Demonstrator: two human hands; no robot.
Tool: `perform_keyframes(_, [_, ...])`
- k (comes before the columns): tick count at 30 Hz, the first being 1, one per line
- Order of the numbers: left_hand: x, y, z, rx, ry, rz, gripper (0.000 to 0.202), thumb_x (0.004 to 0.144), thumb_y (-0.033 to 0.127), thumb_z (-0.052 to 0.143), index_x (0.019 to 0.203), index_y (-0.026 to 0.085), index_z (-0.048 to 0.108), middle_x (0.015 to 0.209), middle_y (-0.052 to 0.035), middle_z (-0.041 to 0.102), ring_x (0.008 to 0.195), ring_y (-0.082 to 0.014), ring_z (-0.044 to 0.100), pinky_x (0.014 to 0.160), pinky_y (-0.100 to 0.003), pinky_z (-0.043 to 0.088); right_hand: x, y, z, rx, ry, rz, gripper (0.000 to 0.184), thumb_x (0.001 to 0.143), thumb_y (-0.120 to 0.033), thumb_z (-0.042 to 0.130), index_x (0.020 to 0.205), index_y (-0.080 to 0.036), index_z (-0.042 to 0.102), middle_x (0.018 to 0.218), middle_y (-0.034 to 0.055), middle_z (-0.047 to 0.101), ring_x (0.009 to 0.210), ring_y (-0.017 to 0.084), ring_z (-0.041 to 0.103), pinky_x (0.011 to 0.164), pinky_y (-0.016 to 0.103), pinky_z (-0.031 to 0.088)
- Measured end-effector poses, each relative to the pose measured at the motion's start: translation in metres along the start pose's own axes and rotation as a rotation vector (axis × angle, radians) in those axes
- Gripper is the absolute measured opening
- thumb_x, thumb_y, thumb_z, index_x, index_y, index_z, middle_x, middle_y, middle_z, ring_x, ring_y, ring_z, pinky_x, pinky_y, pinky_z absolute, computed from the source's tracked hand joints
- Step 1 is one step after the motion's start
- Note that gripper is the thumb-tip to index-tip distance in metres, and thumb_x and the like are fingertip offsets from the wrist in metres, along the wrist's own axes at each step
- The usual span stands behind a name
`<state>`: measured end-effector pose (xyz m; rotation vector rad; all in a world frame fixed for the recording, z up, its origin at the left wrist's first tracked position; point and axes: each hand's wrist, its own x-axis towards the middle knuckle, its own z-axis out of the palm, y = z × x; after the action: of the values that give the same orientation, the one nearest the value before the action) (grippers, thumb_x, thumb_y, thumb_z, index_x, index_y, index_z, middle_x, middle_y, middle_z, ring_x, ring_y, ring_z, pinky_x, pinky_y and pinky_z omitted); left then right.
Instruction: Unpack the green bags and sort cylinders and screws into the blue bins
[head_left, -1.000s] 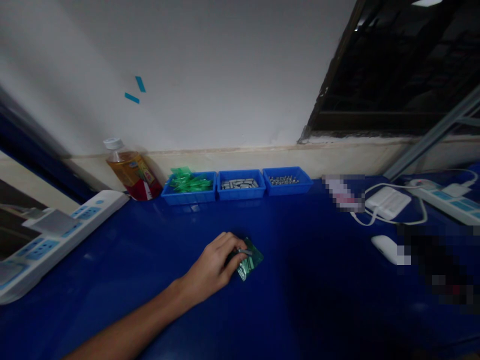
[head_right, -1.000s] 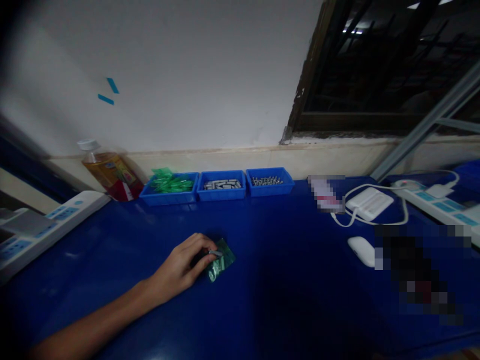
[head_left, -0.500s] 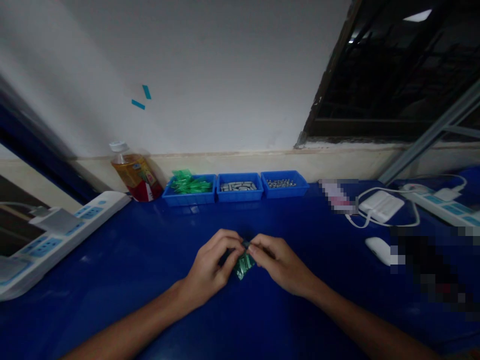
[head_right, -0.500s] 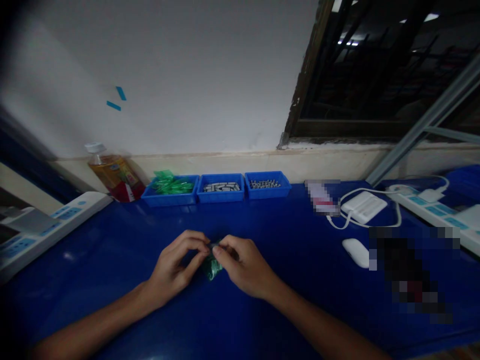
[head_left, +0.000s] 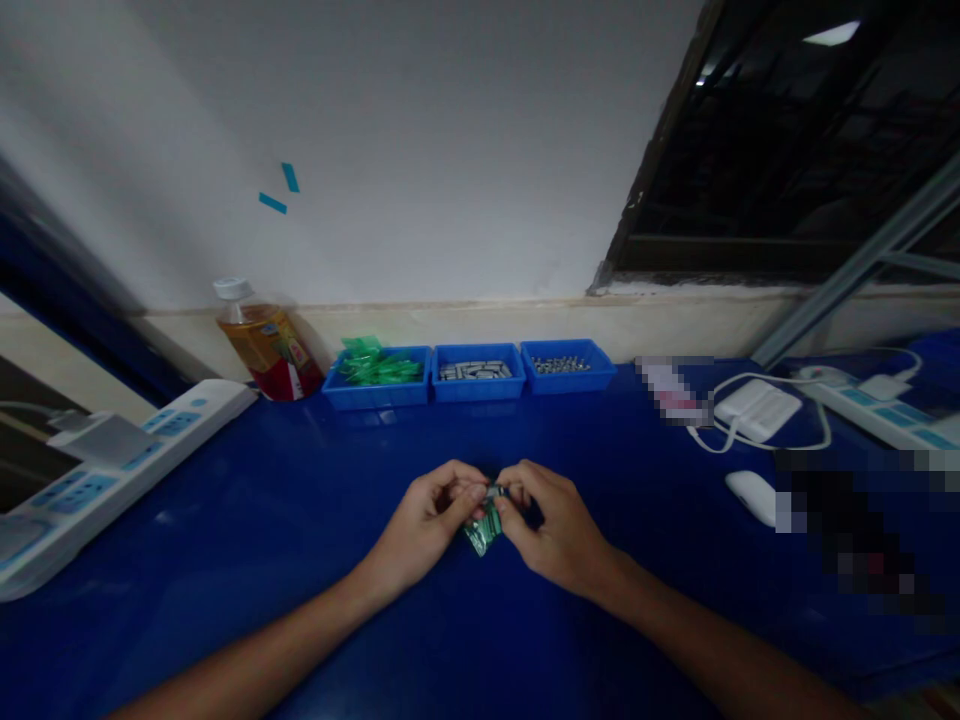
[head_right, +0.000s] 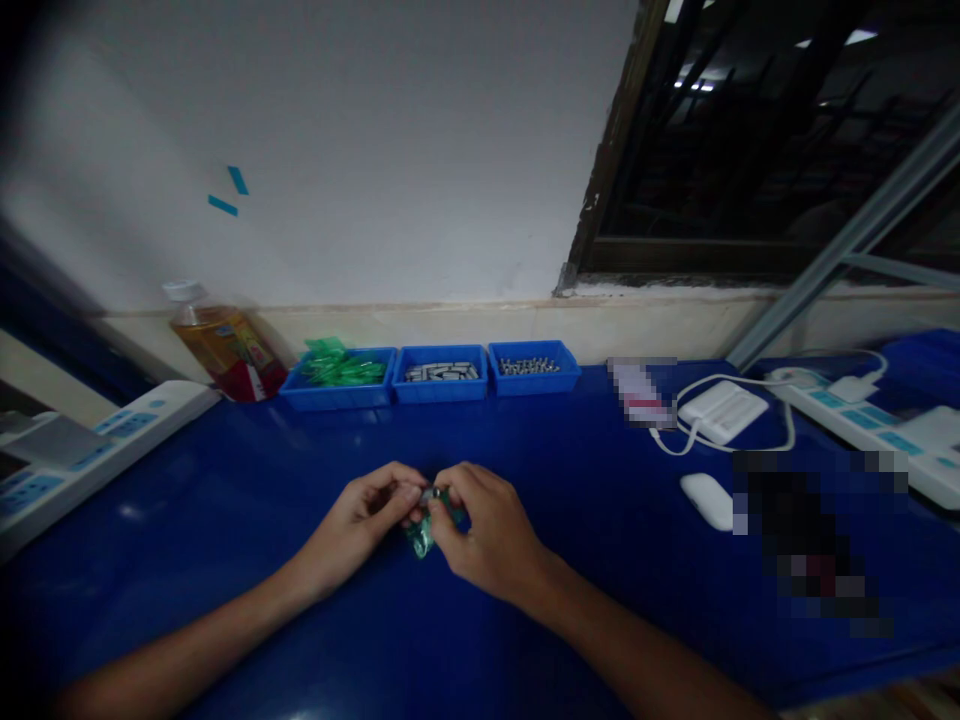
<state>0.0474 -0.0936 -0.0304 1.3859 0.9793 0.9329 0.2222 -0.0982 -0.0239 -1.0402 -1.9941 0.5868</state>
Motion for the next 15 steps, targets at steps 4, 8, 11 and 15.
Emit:
perform_keyframes(4, [0.001,0.001,-0.002,-0.004,0.069,0.062,0.026,0.077,0.037,0.066,0.081,0.014,0.056,0.067,0.0012,0.057,0.061,-0.0098,0.053,0.059,-0.021,0.044,0.003,-0.001,0.0,0.002,-0.014,0.033,0.003,0.082,-0.018,0.053,0.082,-0.019,0.056,0.069,-0.0019,0.051,0.065,0.011,0.051,0.062,0.024,0.038])
perform_keyframes(8, [0.003,-0.005,-0.007,0.084,0.091,0.145,0.02,0.082,0.034,0.06,0.087,0.015,0.055,0.078,-0.0026,0.061,0.072,-0.0141,0.06,0.067,-0.027,0.05,0.015,0.005,-0.003,-0.003,-0.07,0.004,0.007,0.086,-0.019,0.049,0.084,-0.019,0.056,0.072,-0.0004,0.055,0.067,0.012,0.053,0.062,0.024,0.039])
perform_keyframes(11, [0.006,-0.011,-0.012,0.335,0.139,0.282,0.025,0.086,0.028,0.055,0.108,0.018,0.051,0.108,-0.0085,0.06,0.1,-0.0199,0.058,0.088,-0.038,0.047,0.046,0.021,-0.011,-0.107,0.001,-0.065,0.01,0.088,-0.02,0.047,0.088,-0.018,0.056,0.079,0.0024,0.056,0.073,0.014,0.054,0.067,0.026,0.041])
perform_keyframes(15, [0.005,-0.014,-0.015,0.719,0.051,0.381,0.035,0.084,0.027,0.057,0.118,0.02,0.048,0.125,-0.0112,0.05,0.119,-0.0247,0.045,0.1,-0.046,0.038,0.116,0.047,-0.016,-0.396,0.167,-0.055,0.009,0.087,-0.021,0.053,0.088,-0.016,0.059,0.083,0.0064,0.06,0.083,0.018,0.054,0.08,0.031,0.04])
